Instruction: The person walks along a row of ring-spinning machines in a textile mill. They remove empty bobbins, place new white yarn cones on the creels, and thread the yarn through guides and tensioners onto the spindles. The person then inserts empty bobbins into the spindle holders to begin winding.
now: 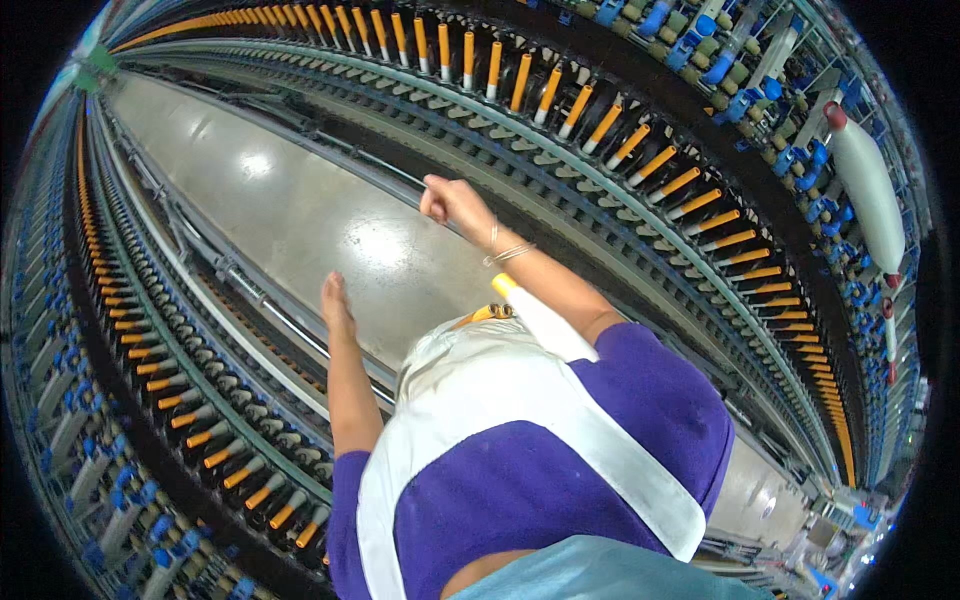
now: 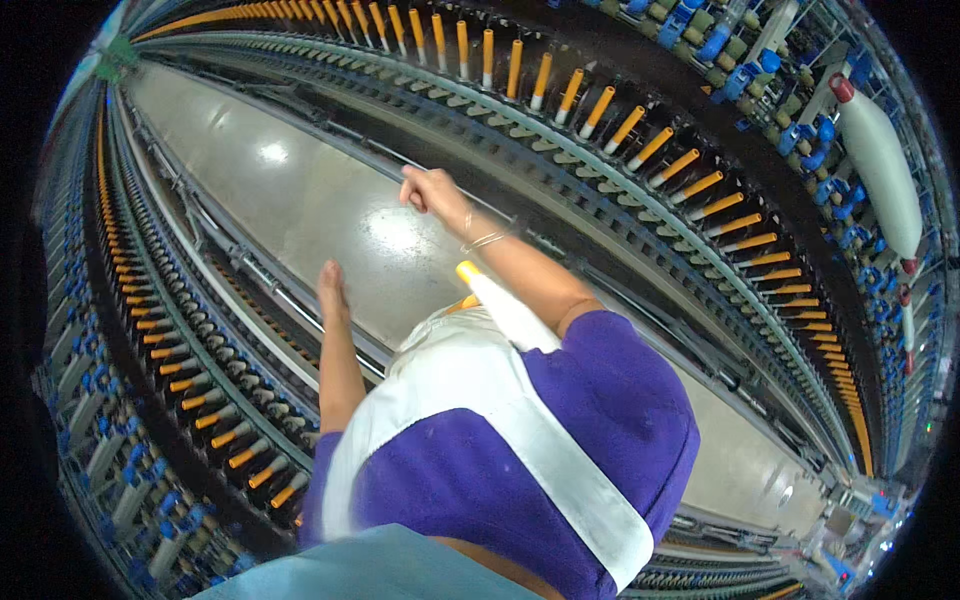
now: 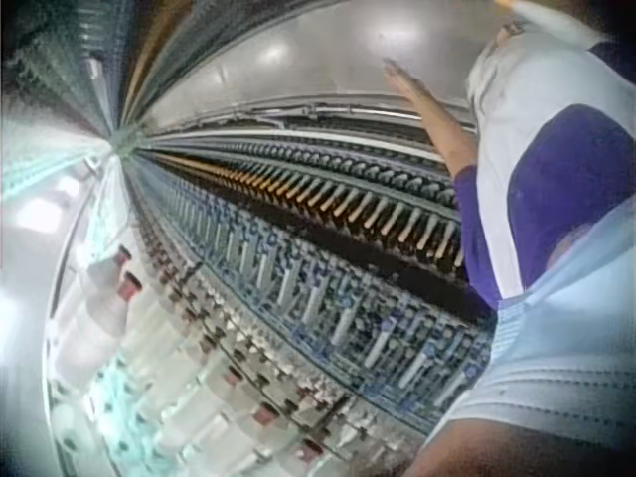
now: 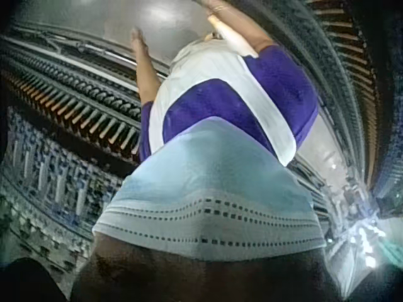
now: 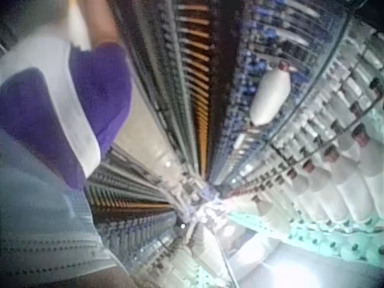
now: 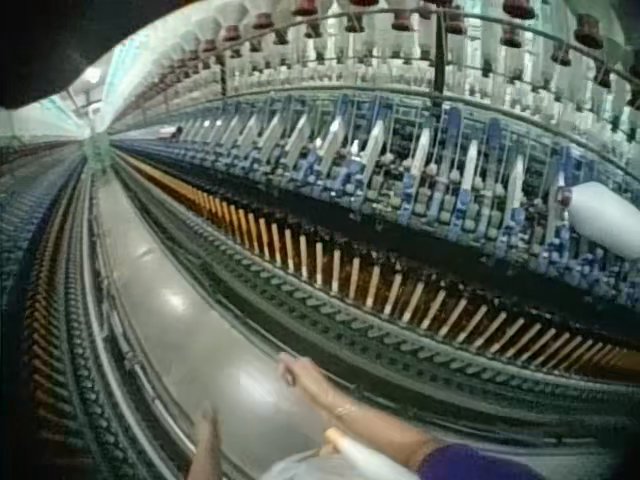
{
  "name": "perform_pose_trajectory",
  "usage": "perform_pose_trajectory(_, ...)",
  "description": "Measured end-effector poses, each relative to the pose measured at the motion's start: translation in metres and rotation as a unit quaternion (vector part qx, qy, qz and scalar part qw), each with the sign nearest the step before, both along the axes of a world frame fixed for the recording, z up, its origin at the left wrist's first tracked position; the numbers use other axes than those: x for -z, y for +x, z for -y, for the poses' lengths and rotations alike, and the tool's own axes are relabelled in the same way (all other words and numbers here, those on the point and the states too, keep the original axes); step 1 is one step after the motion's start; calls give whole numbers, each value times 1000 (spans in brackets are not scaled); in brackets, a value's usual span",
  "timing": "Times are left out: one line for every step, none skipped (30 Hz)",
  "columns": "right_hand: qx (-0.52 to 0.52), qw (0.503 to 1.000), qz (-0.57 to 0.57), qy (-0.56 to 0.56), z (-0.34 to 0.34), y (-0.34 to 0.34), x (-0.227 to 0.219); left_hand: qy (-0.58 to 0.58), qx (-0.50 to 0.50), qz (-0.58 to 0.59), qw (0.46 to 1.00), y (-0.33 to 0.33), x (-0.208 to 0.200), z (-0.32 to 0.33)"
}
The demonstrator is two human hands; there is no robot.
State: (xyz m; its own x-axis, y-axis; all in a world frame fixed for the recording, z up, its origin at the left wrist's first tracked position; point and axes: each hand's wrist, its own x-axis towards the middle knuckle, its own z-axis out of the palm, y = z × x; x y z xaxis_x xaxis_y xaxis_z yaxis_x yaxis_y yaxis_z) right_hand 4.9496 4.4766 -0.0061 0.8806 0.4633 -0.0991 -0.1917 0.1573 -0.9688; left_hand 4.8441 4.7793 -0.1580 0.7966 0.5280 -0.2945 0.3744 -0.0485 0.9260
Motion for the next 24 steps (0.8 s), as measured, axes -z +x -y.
perform_pose_trajectory(34,998,-11,46,20,7,-5,111,89,-102,985,-6,26,2)
perform_pose_trajectory(58,998,-21,13,37,9,-8,181,194,-175,948,-18,49,2)
perform_pose_trajectory(62,998,3,7,52,13,-13,214,311,-229,897,-36,66,-3)
perform_pose_trajectory(128,991,-39,-9,63,14,-15,200,421,-276,841,-54,75,-13)
perform_pose_trajectory(147,987,-66,-4,71,16,-16,180,536,-318,761,-65,75,-28)
perform_pose_trajectory(197,975,-98,1,75,19,-13,159,641,-350,664,-65,67,-47)
perform_pose_trajectory(203,974,-103,-17,75,20,-7,129,714,-347,594,-53,52,-62)
perform_pose_trajectory(224,967,-117,-34,71,26,-1,172,787,-343,484,-26,30,-72)
perform_pose_trajectory(255,959,-114,-43,64,32,7,253,817,-276,439,10,6,-71)
perform_pose_trajectory(244,960,-131,-46,55,39,16,373,774,-230,457,53,-20,-61)
perform_pose_trajectory(223,961,-164,-9,43,49,25,475,636,-194,576,99,-43,-34)
perform_pose_trajectory(223,956,-190,30,31,58,32,475,557,-92,675,145,-63,0)
perform_pose_trajectory(227,943,-235,65,18,70,37,339,460,202,795,183,-81,38)
perform_pose_trajectory(241,925,-266,124,7,80,39,156,474,242,832,211,-93,78)
perform_pose_trajectory(262,922,-231,166,0,88,38,209,481,350,776,237,-103,118)
perform_pose_trajectory(278,910,-227,208,-4,96,35,212,501,366,755,249,-110,153)
perform_pose_trajectory(297,903,-206,232,-4,99,30,213,533,386,722,258,-115,172)
perform_pose_trajectory(302,892,-189,278,0,103,24,-31,573,262,776,267,-120,181)
perform_pose_trajectory(359,883,-179,242,9,101,17,-269,589,107,755,277,-123,187)
perform_pose_trajectory(388,880,-207,179,21,100,11,-482,556,-61,674,286,-124,186)
perform_pose_trajectory(393,888,-199,135,36,95,9,-459,589,-91,659,297,-123,182)
perform_pose_trajectory(408,874,-204,167,54,90,7,-435,619,-124,643,312,-120,176)
perform_pose_trajectory(434,856,-199,199,70,85,11,-430,643,-137,618,327,-114,170)
perform_pose_trajectory(420,880,-145,169,88,80,17,-259,728,-111,625,349,-104,174)
